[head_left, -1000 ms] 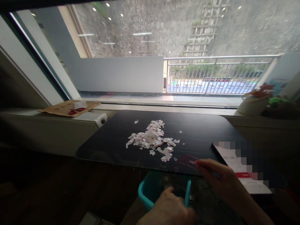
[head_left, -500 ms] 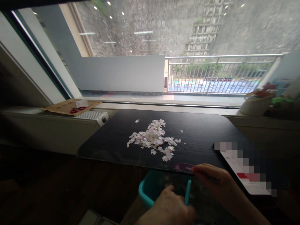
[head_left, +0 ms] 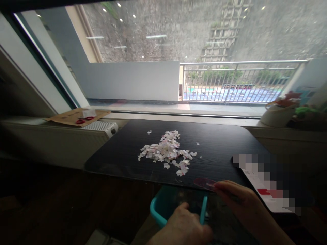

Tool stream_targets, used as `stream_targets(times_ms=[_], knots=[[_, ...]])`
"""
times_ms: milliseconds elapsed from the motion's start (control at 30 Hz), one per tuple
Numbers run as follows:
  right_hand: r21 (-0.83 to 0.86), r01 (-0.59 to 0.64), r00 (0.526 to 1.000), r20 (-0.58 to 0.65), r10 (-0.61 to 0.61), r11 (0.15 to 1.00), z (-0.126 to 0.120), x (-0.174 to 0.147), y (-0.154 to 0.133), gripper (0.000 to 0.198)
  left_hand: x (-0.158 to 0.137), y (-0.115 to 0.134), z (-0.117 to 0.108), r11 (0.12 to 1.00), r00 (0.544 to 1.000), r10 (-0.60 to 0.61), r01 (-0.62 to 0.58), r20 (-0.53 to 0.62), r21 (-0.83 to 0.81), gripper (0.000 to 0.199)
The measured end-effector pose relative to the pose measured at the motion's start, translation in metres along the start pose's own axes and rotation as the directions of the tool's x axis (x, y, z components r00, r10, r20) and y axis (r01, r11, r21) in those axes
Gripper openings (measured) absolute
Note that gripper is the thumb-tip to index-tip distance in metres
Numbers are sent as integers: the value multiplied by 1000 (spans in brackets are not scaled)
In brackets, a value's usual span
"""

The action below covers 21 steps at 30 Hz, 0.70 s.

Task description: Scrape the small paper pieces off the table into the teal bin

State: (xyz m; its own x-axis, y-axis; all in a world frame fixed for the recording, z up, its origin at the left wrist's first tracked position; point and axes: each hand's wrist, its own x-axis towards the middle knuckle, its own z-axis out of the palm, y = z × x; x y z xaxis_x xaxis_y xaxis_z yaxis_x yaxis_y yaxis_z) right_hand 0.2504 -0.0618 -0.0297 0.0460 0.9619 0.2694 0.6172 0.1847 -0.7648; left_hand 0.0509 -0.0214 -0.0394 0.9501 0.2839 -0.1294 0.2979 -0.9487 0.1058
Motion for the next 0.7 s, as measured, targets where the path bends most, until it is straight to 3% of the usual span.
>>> stream_targets(times_ms=[100,267,400,700], knots=[[13,28,995,95,-29,1000,1,3,1,19,-2,-2,-1,999,1000,-17,17,4,-39,6],[-72,69,997,-30,-71,995,12,27,-3,19,-15,-8,-5,991,989,-105,113,105,-70,10],[-98,94,995,-21,-97,991,22,42,-9,21,-28,-15,2,979,970,-187,198,156,-54,10],[-256,39,993,-94,-65,966,7,32,-10,20,-47,-20,23,959,967,-247,253,60,-127,11]])
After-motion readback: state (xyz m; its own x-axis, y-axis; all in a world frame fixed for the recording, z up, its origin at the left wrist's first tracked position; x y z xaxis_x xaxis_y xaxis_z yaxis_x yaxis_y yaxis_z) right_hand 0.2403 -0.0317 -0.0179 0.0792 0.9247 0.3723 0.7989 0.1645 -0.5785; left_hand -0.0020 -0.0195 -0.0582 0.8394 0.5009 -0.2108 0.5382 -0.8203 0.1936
